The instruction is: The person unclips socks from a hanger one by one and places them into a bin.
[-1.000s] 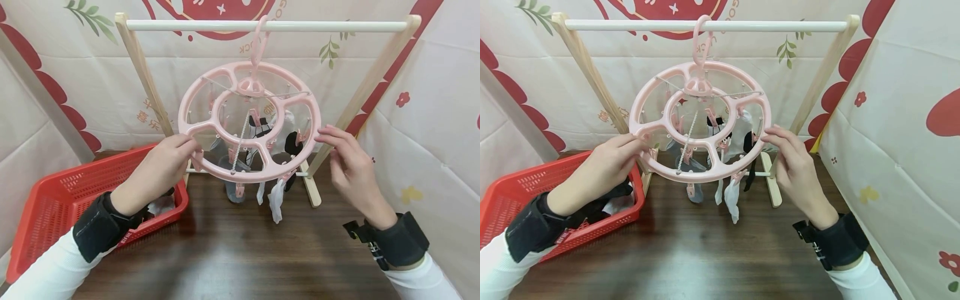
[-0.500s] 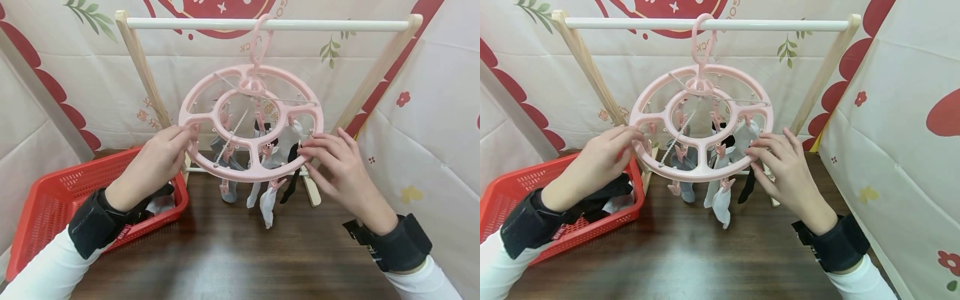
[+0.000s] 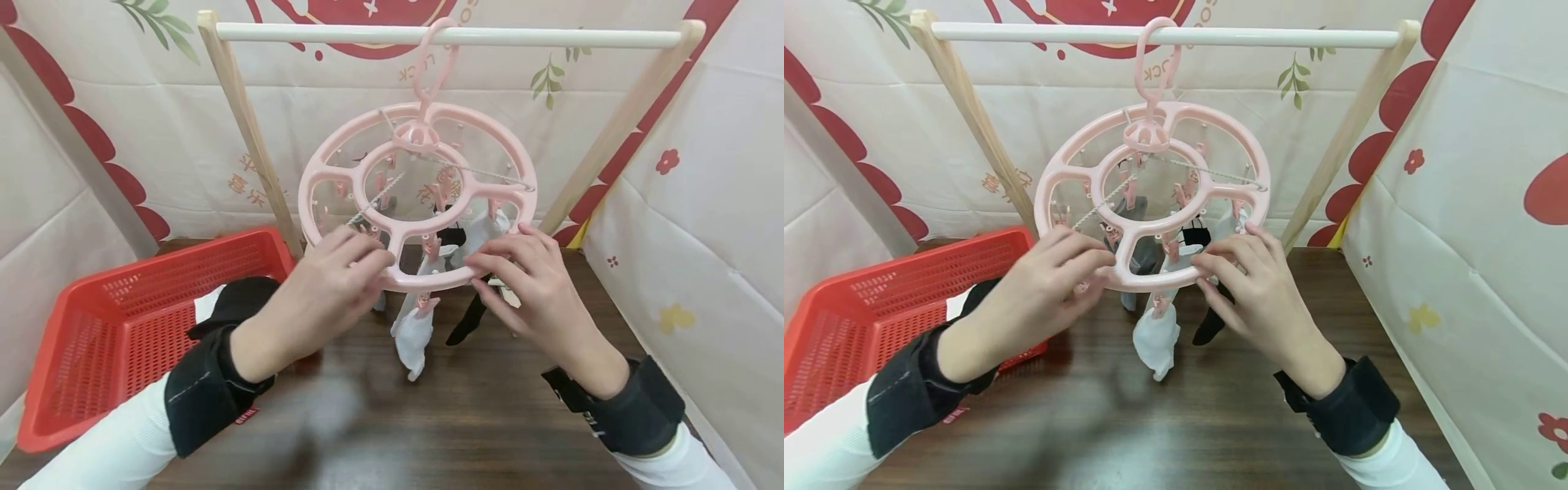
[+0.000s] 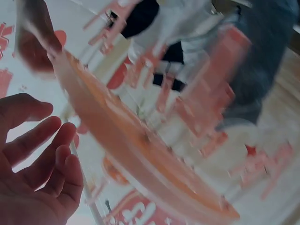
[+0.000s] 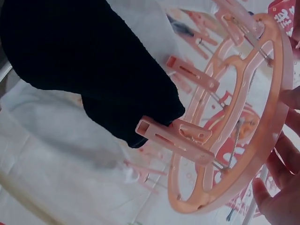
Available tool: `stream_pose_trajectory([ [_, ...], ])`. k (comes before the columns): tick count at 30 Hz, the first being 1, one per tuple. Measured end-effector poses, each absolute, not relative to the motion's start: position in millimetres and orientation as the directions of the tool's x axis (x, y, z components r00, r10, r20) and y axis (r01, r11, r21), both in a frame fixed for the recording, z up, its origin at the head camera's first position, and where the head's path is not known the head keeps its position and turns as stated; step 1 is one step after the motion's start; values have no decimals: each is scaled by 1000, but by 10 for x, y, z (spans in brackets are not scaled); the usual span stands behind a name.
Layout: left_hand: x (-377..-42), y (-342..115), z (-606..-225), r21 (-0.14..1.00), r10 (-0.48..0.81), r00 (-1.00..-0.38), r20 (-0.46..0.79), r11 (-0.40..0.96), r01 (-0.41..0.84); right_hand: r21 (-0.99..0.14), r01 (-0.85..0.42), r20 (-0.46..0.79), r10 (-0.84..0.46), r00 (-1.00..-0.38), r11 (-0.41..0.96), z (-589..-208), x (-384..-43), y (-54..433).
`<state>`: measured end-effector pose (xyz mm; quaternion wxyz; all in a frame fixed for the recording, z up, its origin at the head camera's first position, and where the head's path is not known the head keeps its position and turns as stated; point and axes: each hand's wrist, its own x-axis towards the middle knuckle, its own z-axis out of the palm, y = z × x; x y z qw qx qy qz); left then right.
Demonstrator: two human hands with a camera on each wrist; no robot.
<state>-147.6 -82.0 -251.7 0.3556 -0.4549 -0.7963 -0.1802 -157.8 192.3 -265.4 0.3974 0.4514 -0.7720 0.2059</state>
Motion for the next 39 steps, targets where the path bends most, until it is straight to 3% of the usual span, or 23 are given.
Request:
stream_pose_trajectory([
  [4, -1504, -663, -2585, -70, 628, -306, 715, 500, 863, 35, -871, 817, -516, -257, 489, -2666, -1554, 1826],
  [20, -1560, -673, -2636, -62, 635, -355, 686, 537, 841, 5, -887, 814, -517, -265, 462, -2609, -1575, 1865],
  [27, -1583, -795, -2640, -48, 634, -384, 671, 555, 831, -63, -844, 831, -440, -340, 533, -2409, -1729, 2177],
  [34, -1607, -908, -2621, -55, 625, -388, 678, 569, 820, -3, -780, 704, -552, -446, 626, -2254, -1928, 2418],
  [39, -1652, -1005, -2602, -28, 592, -404, 697, 585, 810, 55, -772, 669, -598, -442, 633, -2288, -1950, 2433],
])
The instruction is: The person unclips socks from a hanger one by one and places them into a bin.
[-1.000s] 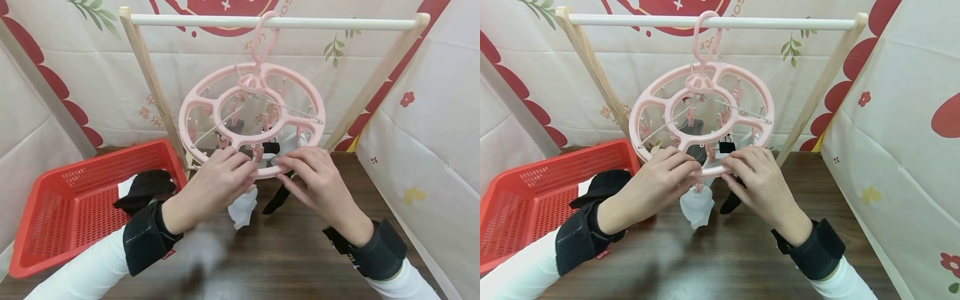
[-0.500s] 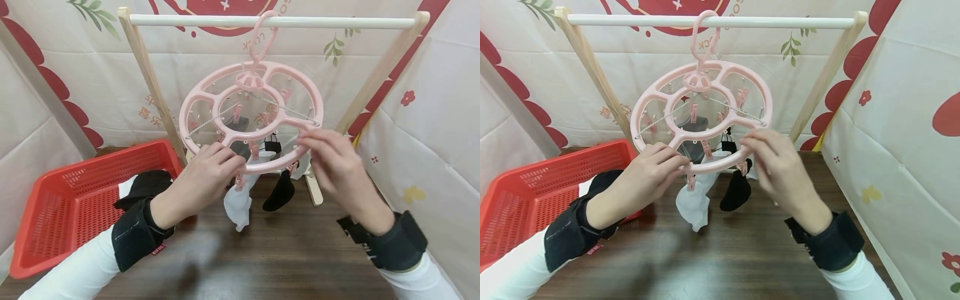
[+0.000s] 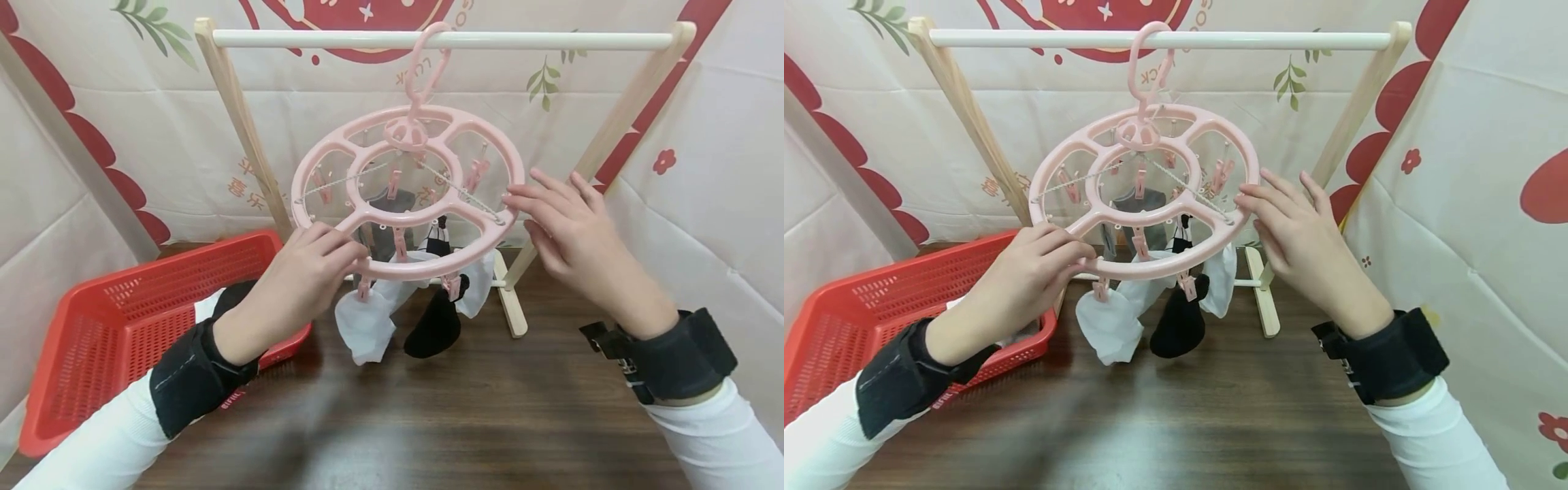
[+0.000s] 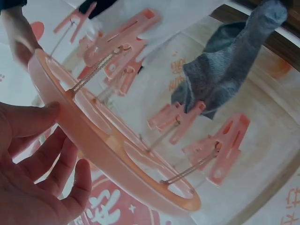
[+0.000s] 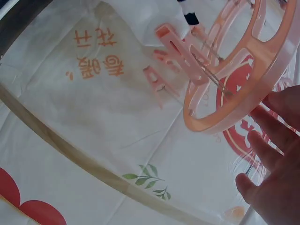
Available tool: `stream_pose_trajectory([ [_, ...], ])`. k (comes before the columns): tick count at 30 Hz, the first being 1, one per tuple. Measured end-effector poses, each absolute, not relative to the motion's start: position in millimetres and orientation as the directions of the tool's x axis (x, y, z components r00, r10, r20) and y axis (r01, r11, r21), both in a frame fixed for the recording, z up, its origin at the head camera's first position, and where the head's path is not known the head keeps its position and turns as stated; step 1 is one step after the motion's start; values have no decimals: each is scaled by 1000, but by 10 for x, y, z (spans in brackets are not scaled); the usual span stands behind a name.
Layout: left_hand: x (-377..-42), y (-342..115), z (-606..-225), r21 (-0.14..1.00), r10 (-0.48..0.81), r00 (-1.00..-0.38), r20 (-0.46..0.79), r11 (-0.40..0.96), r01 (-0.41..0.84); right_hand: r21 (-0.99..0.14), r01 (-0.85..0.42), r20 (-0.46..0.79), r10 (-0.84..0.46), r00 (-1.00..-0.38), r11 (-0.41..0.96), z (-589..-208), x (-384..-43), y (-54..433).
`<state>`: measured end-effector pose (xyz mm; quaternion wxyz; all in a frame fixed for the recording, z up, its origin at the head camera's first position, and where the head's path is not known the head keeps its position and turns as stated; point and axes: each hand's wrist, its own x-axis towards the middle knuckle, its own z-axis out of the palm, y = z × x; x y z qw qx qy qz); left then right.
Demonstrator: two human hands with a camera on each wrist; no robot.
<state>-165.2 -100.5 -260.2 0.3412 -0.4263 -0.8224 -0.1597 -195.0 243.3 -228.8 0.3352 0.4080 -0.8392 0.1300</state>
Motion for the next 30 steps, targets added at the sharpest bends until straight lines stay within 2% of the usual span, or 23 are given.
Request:
stream_pose_trajectory([
  [6, -1708, -1145, -2604, 43, 557, -462, 690, 606, 794, 50, -791, 721, -570, -394, 610, -2364, -1912, 2354],
  [15, -1816, -1338, -2585, 90, 523, -480, 705, 605, 791, 81, -800, 702, -604, -377, 594, -2416, -1778, 2229],
  [22, -1909, -1455, -2528, 136, 489, -494, 719, 598, 790, 110, -838, 751, -597, -283, 535, -2498, -1720, 2078],
  [30, -1926, -1526, -2501, 167, 466, -495, 733, 583, 795, 45, -849, 763, -567, -310, 526, -2512, -1675, 2004],
])
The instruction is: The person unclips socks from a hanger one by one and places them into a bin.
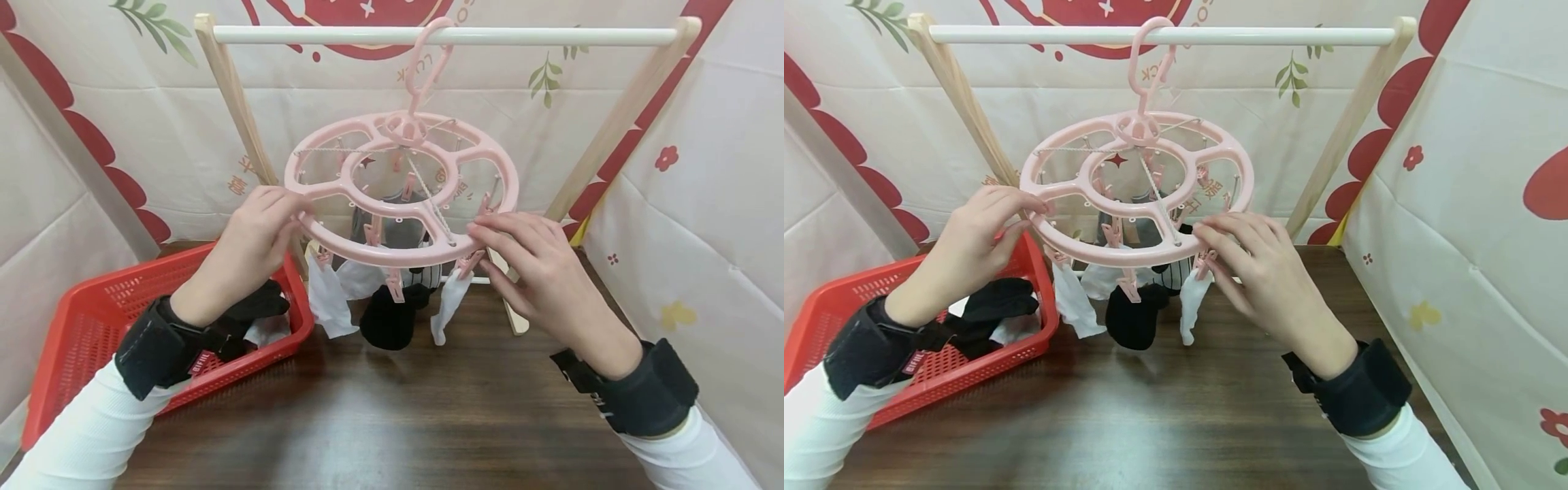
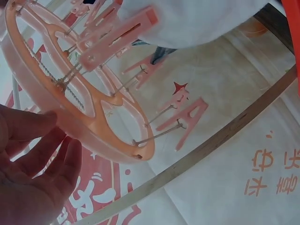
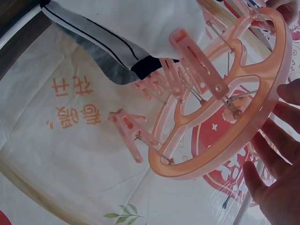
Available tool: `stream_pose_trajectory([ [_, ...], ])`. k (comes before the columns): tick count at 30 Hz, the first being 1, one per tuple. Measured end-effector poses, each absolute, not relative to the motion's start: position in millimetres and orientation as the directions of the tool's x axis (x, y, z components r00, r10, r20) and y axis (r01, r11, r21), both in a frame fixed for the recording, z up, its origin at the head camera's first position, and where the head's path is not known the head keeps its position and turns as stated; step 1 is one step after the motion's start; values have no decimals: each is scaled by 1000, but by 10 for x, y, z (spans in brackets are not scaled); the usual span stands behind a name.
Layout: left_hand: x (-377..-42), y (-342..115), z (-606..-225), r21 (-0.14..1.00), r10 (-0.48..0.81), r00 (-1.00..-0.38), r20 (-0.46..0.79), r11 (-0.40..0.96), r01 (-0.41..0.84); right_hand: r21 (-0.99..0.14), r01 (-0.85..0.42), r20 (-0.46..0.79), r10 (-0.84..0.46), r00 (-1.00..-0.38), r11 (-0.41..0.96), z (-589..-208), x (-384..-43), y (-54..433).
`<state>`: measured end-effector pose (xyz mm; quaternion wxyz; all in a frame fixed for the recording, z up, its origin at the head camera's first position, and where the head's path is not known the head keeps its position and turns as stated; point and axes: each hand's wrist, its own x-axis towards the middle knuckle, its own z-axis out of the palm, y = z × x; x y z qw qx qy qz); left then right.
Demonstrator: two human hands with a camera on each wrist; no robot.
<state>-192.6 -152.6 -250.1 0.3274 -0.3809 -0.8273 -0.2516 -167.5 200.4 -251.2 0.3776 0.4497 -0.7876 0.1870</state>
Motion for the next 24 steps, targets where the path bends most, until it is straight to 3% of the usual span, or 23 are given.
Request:
stream_pose_trajectory([
  [12, -1793, -1400, -2600, 180, 453, -473, 756, 551, 815, -18, -839, 762, -536, -364, 544, -2517, -1678, 2152],
  [24, -1583, -1057, -3092, 292, 362, -480, 799, 464, 836, -27, -841, 812, -479, -334, 540, -2493, -1617, 2125],
])
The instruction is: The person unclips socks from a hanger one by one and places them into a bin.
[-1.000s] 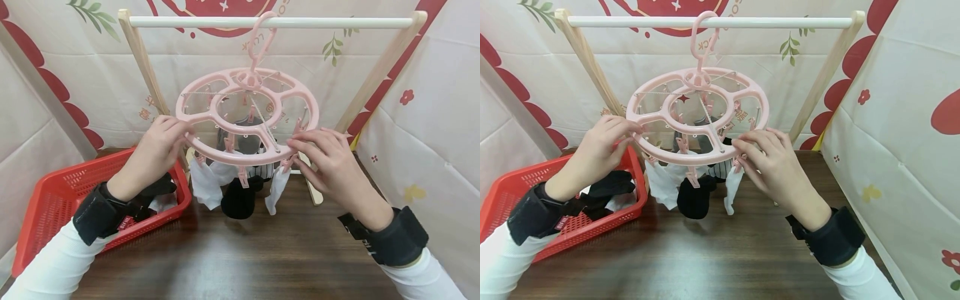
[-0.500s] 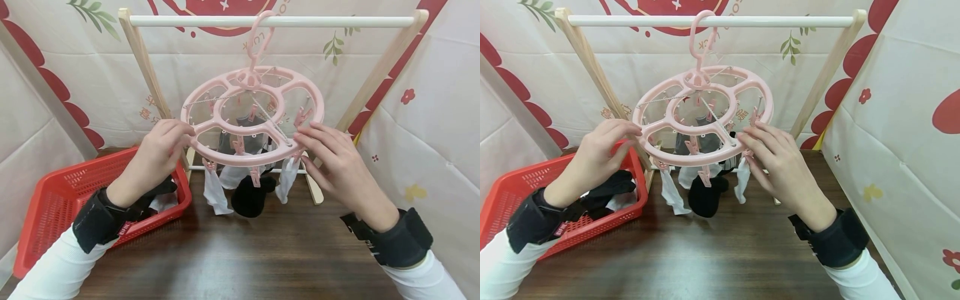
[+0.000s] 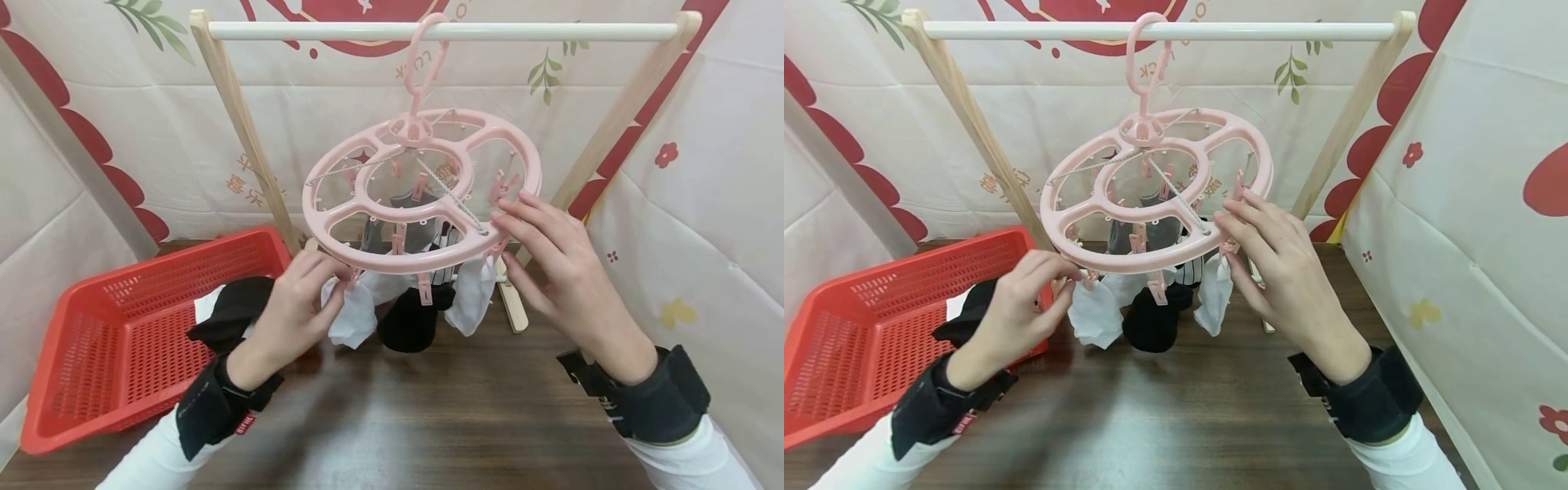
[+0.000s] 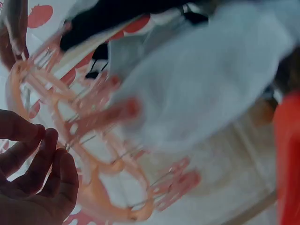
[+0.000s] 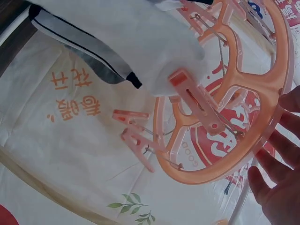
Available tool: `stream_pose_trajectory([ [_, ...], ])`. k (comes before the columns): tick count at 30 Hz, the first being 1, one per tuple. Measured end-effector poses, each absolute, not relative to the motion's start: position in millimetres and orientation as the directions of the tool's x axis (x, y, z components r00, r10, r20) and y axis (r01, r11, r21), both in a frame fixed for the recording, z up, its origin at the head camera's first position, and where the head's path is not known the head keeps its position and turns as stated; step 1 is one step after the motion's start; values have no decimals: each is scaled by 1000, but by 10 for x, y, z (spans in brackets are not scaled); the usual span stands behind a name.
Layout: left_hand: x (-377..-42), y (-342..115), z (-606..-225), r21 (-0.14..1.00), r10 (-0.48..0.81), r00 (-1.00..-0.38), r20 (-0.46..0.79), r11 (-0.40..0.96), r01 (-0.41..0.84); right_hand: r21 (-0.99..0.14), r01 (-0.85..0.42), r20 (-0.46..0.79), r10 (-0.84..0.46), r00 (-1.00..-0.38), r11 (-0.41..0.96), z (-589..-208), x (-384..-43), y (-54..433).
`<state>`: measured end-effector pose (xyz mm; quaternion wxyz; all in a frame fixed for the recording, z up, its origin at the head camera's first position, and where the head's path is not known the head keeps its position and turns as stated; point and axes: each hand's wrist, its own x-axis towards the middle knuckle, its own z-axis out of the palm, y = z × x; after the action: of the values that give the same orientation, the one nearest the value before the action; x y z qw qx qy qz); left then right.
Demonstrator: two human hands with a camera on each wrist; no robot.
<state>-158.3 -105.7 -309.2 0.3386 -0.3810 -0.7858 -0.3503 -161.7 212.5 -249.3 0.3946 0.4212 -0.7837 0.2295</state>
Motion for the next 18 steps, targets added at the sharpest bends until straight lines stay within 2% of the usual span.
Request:
stream_pose_trajectory([
  [5, -1532, -922, -3315, 359, 346, -523, 779, 438, 824, -21, -857, 857, -433, -281, 515, -2494, -1562, 2050],
  [11, -1499, -780, -3516, 493, 321, -600, 732, 359, 793, -76, -861, 923, -290, -251, 503, -2659, -1424, 1946],
  [18, -1495, -622, -3664, 539, 342, -610, 715, 286, 792, -160, -849, 906, -267, -330, 504, -2927, -1333, 1897],
])
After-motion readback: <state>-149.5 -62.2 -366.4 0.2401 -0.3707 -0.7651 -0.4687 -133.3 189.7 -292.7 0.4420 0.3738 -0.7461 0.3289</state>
